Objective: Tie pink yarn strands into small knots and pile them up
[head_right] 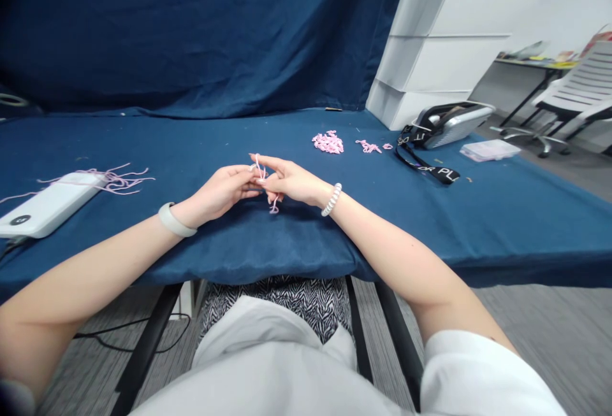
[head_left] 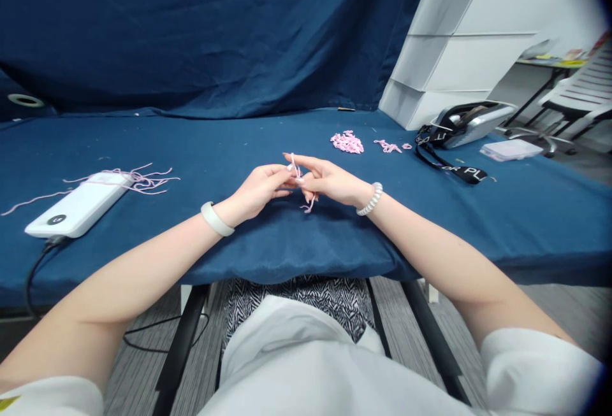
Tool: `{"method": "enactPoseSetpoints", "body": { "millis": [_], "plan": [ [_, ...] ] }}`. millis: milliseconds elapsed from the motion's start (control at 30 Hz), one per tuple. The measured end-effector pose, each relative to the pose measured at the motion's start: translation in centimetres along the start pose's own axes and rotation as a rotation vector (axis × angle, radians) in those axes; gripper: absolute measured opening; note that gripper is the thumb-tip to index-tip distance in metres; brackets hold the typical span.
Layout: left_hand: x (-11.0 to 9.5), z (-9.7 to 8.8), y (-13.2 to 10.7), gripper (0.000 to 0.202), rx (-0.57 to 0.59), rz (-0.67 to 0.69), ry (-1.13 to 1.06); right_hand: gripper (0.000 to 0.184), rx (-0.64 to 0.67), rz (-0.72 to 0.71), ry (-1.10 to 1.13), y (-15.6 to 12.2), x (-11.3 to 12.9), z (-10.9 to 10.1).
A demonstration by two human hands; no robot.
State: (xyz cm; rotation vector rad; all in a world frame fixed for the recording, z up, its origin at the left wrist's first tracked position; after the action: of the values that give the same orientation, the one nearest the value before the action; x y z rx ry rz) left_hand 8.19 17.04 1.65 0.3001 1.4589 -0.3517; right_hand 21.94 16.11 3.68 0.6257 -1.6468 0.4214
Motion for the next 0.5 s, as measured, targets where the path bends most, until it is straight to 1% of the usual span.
{"method": "enactPoseSetpoints", "body": {
  "millis": [100,233,333,500],
  "plan": [
    [0.0,-0.03,0.02,0.034,0.01,0.016,-0.005,0.083,0.083,0.001,-0.023,-0.05,-0.09,0.62],
    [-0.01,0.03,-0.01,0.032,0.026,0.028,0.023,0.087,0.124,-0.001,-0.033,-0.06,-0.17,1.11],
    [-0.05,-0.07,-0.04,0.028,0.002,0.021,0.01,0.088,0.116,-0.011,-0.042,-0.05,-0.17,1.07],
    [-0.06,-0.21,0.01,0.024,-0.029,0.004,-0.004,0.087,0.057,0.01,-0.089,0.09,-0.43,0.86]
  ]
}}
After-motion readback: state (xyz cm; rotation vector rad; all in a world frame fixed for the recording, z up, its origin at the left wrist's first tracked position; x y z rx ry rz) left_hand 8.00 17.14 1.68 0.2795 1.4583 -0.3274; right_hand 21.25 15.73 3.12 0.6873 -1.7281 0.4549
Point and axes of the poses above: each hand's wrist, its own y-axis towards the middle knuckle, its own z-axis out of the palm, x = y × z, the point moved 5 cm from there along y, towards the middle knuckle, and after that the axes turned 2 degrees about -y, right-handed, at the moved point
